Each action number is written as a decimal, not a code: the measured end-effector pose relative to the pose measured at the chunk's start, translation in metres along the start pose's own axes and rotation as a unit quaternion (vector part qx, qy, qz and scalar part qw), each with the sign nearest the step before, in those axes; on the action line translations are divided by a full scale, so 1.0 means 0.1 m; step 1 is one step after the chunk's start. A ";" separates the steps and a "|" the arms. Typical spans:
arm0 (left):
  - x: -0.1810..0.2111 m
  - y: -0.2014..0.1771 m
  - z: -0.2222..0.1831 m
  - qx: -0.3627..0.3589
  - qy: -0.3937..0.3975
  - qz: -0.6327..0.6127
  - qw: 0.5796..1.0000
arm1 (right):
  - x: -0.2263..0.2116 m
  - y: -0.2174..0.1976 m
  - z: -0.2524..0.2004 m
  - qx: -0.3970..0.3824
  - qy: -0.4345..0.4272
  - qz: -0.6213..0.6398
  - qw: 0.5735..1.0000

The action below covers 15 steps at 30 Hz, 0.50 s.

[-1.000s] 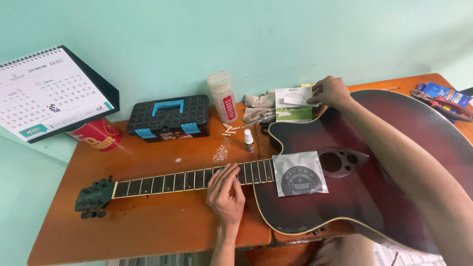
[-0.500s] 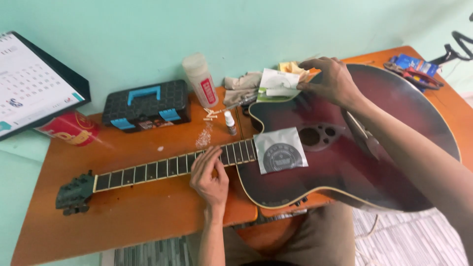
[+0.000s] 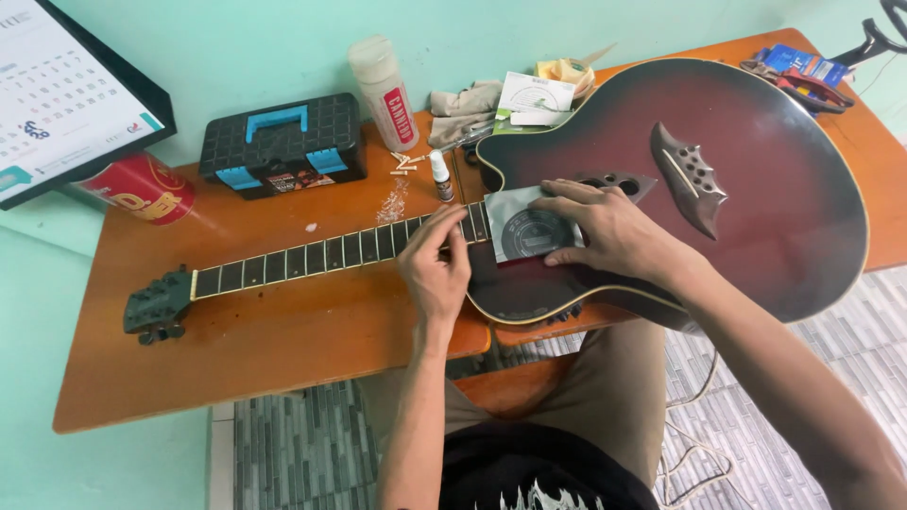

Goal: The person removes guitar strings from their packaging and feeds them through the bridge and soundhole of a guitar.

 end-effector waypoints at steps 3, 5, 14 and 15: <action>0.09 0.10 0.03 -0.065 -0.009 -0.049 0.997 | 0.01 0.08 -0.04 0.033 -0.056 -0.082 0.994; 0.09 0.14 -0.01 -0.081 -0.010 -0.056 0.995 | -0.03 0.10 -0.11 0.063 -0.089 -0.105 0.989; 0.31 0.03 0.09 -0.085 -0.047 -0.160 0.982 | -0.09 -0.14 -0.22 0.231 -0.133 0.016 0.964; 0.32 0.01 0.11 -0.083 -0.065 -0.185 0.977 | -0.13 -0.24 -0.22 0.221 -0.114 0.108 0.962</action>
Point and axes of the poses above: each hand's wrist, its own z-axis towards the middle knuckle, its own y-axis out of the palm, x = y × z, the point moved 4 cm from there along z, towards the middle knuckle, and after that the axes turned 10 degrees about y, right-handed, at the moved point
